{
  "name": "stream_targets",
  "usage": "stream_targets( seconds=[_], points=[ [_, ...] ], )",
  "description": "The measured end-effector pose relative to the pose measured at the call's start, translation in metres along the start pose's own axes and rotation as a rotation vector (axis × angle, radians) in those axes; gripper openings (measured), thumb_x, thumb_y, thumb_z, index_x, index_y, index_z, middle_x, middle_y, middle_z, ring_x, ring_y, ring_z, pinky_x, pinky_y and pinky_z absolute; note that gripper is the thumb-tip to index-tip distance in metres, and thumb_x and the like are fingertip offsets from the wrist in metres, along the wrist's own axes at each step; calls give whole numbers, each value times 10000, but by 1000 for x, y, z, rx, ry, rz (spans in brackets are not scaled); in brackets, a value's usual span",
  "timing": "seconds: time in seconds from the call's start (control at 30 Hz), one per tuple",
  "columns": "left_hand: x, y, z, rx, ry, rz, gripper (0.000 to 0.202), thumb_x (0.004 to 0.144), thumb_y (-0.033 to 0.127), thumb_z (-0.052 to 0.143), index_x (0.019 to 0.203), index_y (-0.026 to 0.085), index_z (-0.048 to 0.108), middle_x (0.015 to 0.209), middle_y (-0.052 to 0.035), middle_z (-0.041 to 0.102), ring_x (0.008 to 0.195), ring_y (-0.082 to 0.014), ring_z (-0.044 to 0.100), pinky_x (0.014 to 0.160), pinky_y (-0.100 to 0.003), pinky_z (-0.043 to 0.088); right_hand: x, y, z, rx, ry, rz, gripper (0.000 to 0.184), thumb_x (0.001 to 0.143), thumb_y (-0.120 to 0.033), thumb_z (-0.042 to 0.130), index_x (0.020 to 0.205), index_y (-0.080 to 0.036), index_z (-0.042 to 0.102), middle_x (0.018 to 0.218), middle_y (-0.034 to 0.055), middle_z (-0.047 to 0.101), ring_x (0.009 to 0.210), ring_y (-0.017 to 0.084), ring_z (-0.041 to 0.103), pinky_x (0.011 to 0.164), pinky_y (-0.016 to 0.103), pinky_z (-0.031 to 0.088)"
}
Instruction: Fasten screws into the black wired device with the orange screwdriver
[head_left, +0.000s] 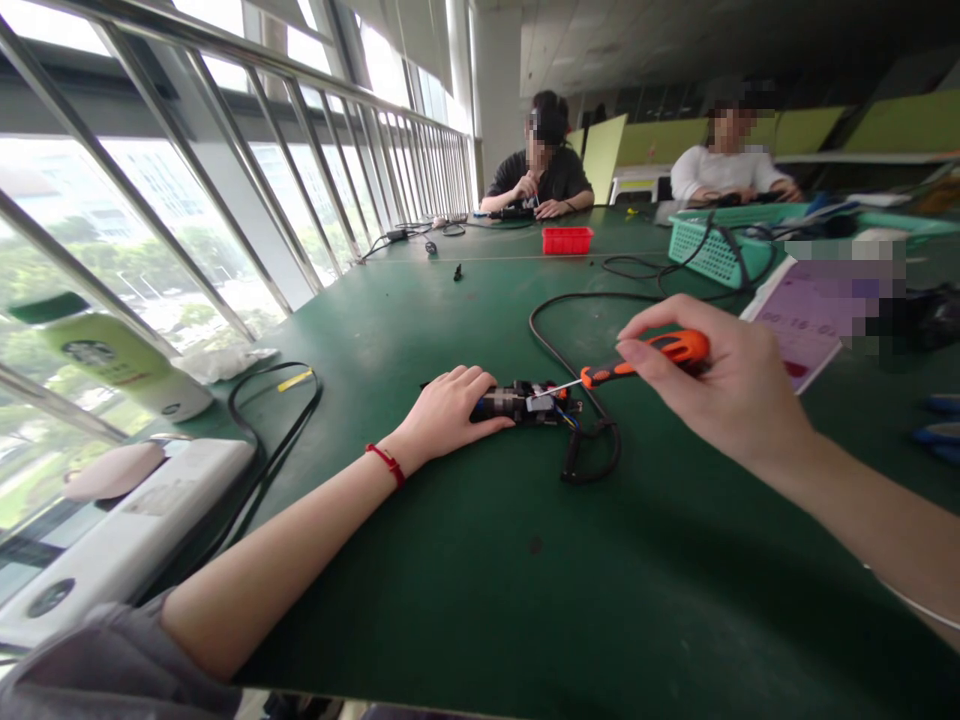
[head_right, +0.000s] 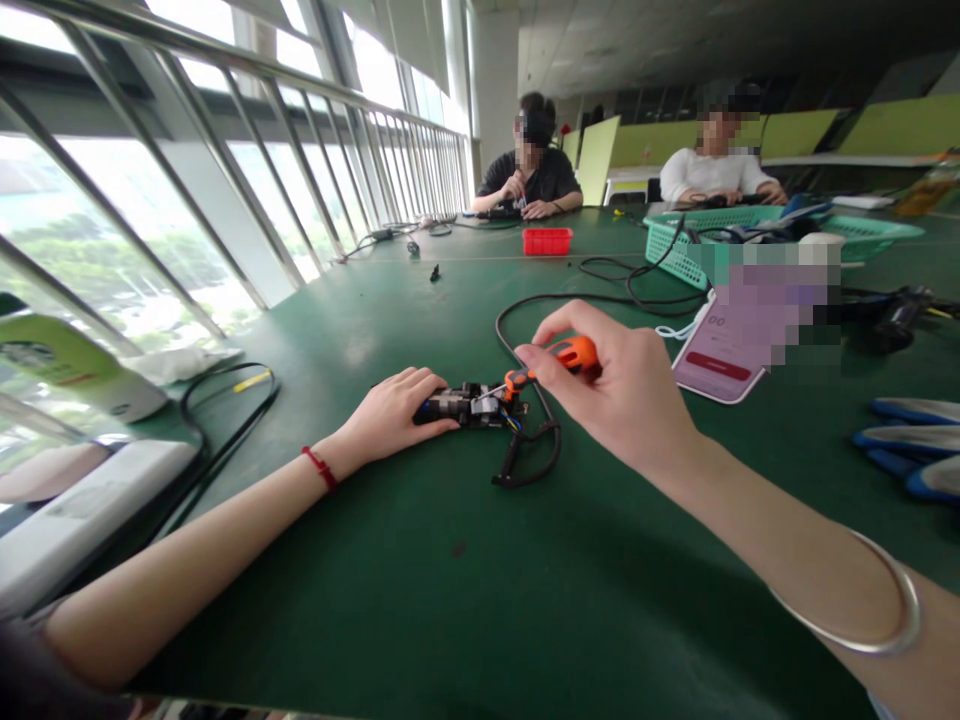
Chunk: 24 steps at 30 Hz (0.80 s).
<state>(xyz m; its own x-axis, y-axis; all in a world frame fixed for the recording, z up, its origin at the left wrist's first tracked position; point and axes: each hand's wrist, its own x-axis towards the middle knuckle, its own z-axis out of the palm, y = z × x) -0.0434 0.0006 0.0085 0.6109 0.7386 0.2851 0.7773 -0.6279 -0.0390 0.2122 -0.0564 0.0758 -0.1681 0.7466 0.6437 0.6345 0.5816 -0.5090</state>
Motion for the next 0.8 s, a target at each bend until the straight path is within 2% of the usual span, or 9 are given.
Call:
stream_targets(
  seconds=[0.03, 0.17, 0.2, 0.3, 0.37, 0.47, 0.53, 0.7, 0.8],
  points=[
    [0, 0, 0, 0, 0, 1, 490, 843, 624, 410, 1008, 179, 529, 973, -74, 594, 874, -224, 552, 749, -338, 446, 0, 0, 0, 11, -3, -21, 161, 770, -331, 598, 896, -255, 535, 552, -40, 483, 431, 122, 425, 428, 277, 334],
    [-1, 0, 0, 5, -1, 2, 497, 843, 627, 407, 1009, 175, 529, 970, -75, 593, 869, -224, 550, 752, -342, 445, -1, -1, 1, 213, -10, -28, 413, 722, -240, 609, 1081, -297, 414, 740, -16, 582, 606, 183, 562, 542, 316, 424],
    [-1, 0, 0, 6, -1, 1, 499, 843, 627, 407, 1009, 173, 529, 969, -75, 593, 869, -224, 549, 751, -342, 445, -1, -1, 2, 214, -6, -10, 384, 724, -254, 616, 1059, -292, 433, 719, -20, 577, 592, 182, 561, 538, 316, 419],
    [0, 0, -1, 8, 0, 0, 498, 845, 622, 409, 1014, 170, 531, 979, -78, 593, 870, -226, 550, 750, -345, 445, -1, -2, 1, 85, -8, 46, 128, 763, -333, 608, 836, -250, 543, 544, -36, 516, 445, 137, 472, 460, 293, 354],
    [0, 1, -1, 6, 1, 0, 489, 845, 616, 417, 1013, 172, 532, 982, -79, 595, 869, -226, 551, 750, -344, 445, -1, -4, 1, 77, -16, 66, 117, 766, -324, 614, 819, -238, 554, 507, -46, 479, 408, 115, 414, 428, 282, 328],
    [0, 1, -1, -7, 0, 3, 479, 846, 610, 418, 1010, 175, 532, 973, -75, 595, 870, -223, 551, 752, -341, 446, 0, -6, 2, 239, 9, 55, 394, 701, -223, 660, 1041, -259, 462, 674, -32, 523, 521, 135, 482, 467, 282, 386],
    [0, 1, -1, -11, 1, 2, 484, 845, 616, 414, 1006, 175, 532, 966, -73, 594, 866, -223, 551, 751, -344, 447, 1, -5, 3, 295, 19, 70, 496, 678, -220, 676, 1093, -275, 410, 794, -6, 542, 618, 154, 524, 505, 290, 416],
    [0, 0, -1, -21, 7, 1, 483, 837, 615, 428, 1006, 176, 538, 966, -78, 595, 869, -229, 550, 754, -354, 448, 1, -2, 3, 86, 16, 136, 260, 753, -374, 627, 959, -244, 536, 704, -12, 534, 491, 116, 429, 483, 295, 376],
    [0, 0, 0, -28, 8, 0, 478, 835, 613, 432, 1005, 179, 540, 962, -75, 595, 861, -227, 549, 747, -352, 449, 0, -1, 3, 154, 9, 74, 310, 732, -293, 633, 1012, -251, 505, 780, -1, 552, 599, 145, 509, 574, 313, 436]
  ],
)
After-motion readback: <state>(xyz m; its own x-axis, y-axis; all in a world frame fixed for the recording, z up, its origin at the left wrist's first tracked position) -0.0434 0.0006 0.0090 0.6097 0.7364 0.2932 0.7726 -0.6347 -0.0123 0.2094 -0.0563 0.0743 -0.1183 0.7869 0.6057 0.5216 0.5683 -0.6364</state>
